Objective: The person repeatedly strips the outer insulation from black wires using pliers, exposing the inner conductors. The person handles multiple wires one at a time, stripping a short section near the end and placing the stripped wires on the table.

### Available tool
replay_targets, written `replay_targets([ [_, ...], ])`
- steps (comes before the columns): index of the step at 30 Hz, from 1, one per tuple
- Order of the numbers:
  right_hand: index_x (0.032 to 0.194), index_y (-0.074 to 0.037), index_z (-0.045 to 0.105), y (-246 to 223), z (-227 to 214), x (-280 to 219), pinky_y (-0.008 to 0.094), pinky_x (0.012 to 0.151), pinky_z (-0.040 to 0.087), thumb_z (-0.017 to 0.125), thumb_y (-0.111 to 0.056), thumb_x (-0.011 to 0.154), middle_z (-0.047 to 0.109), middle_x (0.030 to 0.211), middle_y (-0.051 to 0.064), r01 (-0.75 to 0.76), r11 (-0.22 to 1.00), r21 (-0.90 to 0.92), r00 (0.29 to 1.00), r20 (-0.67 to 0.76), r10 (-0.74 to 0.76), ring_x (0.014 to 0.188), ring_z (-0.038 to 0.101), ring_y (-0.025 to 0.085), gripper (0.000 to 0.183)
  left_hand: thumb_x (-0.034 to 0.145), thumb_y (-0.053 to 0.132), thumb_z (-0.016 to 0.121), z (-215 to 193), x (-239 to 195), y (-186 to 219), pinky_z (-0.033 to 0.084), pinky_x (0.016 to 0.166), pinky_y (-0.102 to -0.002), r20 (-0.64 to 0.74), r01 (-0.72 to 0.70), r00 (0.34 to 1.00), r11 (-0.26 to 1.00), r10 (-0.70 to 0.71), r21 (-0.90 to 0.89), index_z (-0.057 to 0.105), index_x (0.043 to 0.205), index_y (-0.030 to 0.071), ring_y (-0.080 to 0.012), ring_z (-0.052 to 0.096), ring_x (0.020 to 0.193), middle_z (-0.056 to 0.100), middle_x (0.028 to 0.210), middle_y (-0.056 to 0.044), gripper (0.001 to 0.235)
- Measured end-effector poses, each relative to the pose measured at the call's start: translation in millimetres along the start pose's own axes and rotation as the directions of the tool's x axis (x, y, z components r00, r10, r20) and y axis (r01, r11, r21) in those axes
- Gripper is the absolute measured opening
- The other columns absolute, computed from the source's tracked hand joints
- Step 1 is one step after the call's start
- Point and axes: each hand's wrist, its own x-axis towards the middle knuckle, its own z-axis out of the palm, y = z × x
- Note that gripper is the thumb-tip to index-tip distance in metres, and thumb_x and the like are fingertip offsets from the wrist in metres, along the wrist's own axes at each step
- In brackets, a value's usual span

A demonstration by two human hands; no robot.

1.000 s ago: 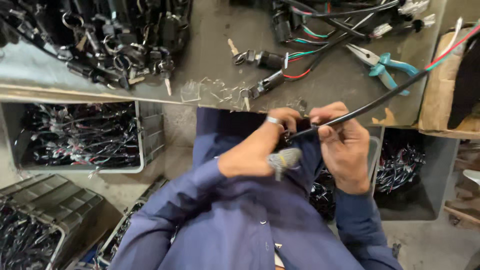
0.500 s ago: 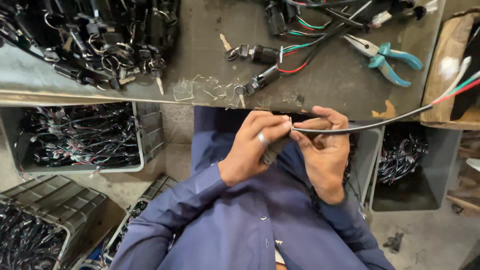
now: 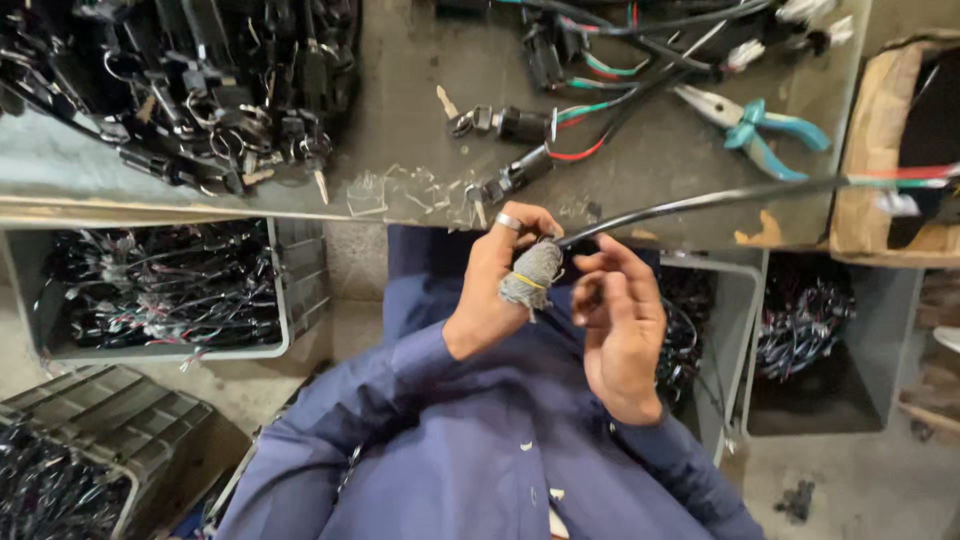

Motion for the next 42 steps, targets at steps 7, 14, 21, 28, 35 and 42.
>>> replay_targets([
  [7, 0.147, -0.003, 0.056, -0.2, -20.8, 12.9, 0.023, 0.084, 0.044, 0.061, 0.011, 0.094, 0.054, 0.112, -0.001, -0.235, 0.972, -0.032, 0.967, 0.095, 0.237, 0.096, 0.051, 0.009, 0.056, 0.078, 0.001, 0.080, -5.1, 0.1, -0.1, 0.056, 0.070, -0.024, 0.114, 0.058, 0.992, 0.998, -0.057, 0.002, 0.046, 0.137, 0.008, -0.0110, 0.070, 0.078, 0.069, 0.089, -0.001, 0.068],
  [14, 0.147, -0.005, 0.062, 18.1, -34.6, 13.0, 0.023, 0.098, 0.044, 0.069, 0.010, 0.095, 0.050, 0.115, -0.002, -0.068, 0.993, -0.096, 0.970, 0.226, 0.088, 0.108, 0.051, 0.010, 0.055, 0.092, 0.008, 0.071, -3.1, 2.4, 3.9, 0.058, 0.078, -0.028, 0.135, 0.103, 0.983, 0.981, -0.126, 0.164, 0.053, 0.143, 0.011, -0.0108, 0.071, 0.086, 0.072, 0.096, -0.002, 0.054],
  [21, 0.109, -0.006, 0.070, 10.9, -40.3, 19.0, 0.032, 0.103, 0.051, 0.086, -0.022, 0.088, 0.063, 0.119, 0.002, -0.038, 0.979, 0.202, 0.984, 0.179, 0.001, 0.114, 0.062, 0.015, 0.030, 0.100, 0.013, 0.068, 19.1, -24.1, -6.8, 0.050, 0.099, -0.029, 0.250, -0.058, 0.964, 0.990, 0.089, -0.129, 0.048, 0.146, 0.008, -0.0128, 0.061, 0.113, 0.064, 0.128, -0.006, 0.050],
  [28, 0.104, -0.008, 0.064, -58.0, 11.2, 40.1, 0.034, 0.091, 0.048, 0.084, -0.041, 0.087, 0.057, 0.114, 0.008, 0.327, 0.902, -0.280, 0.941, 0.180, -0.286, 0.107, 0.059, 0.020, 0.042, 0.095, 0.008, 0.059, 61.4, -4.0, -16.7, 0.045, 0.105, -0.029, 0.053, 0.002, 0.998, 0.774, 0.041, -0.633, 0.052, 0.131, 0.010, -0.0133, 0.057, 0.118, 0.059, 0.131, 0.000, 0.036],
  [35, 0.122, -0.002, 0.065, -115.7, -98.0, 123.2, 0.057, 0.099, 0.046, 0.081, -0.043, 0.099, 0.065, 0.122, 0.018, 0.232, -0.432, -0.872, 0.771, 0.435, -0.465, 0.114, 0.060, 0.042, 0.049, 0.103, 0.009, 0.055, 17.2, 15.9, -8.7, 0.039, 0.056, -0.023, 0.114, 0.234, 0.972, 0.868, -0.204, -0.437, 0.049, 0.129, 0.008, -0.0087, 0.052, 0.064, 0.057, 0.078, -0.004, 0.027],
  [42, 0.124, -0.007, 0.059, -70.8, -76.2, 21.0, 0.034, 0.084, 0.053, 0.074, -0.028, 0.089, 0.066, 0.104, 0.009, -0.136, 0.593, -0.794, 0.990, -0.121, 0.065, 0.092, 0.063, 0.017, 0.044, 0.106, 0.009, 0.052, -12.3, 14.5, 4.6, 0.039, 0.062, -0.022, 0.214, 0.248, 0.962, 0.873, -0.170, -0.420, 0.052, 0.138, 0.008, -0.0069, 0.051, 0.069, 0.058, 0.081, -0.003, 0.033],
])
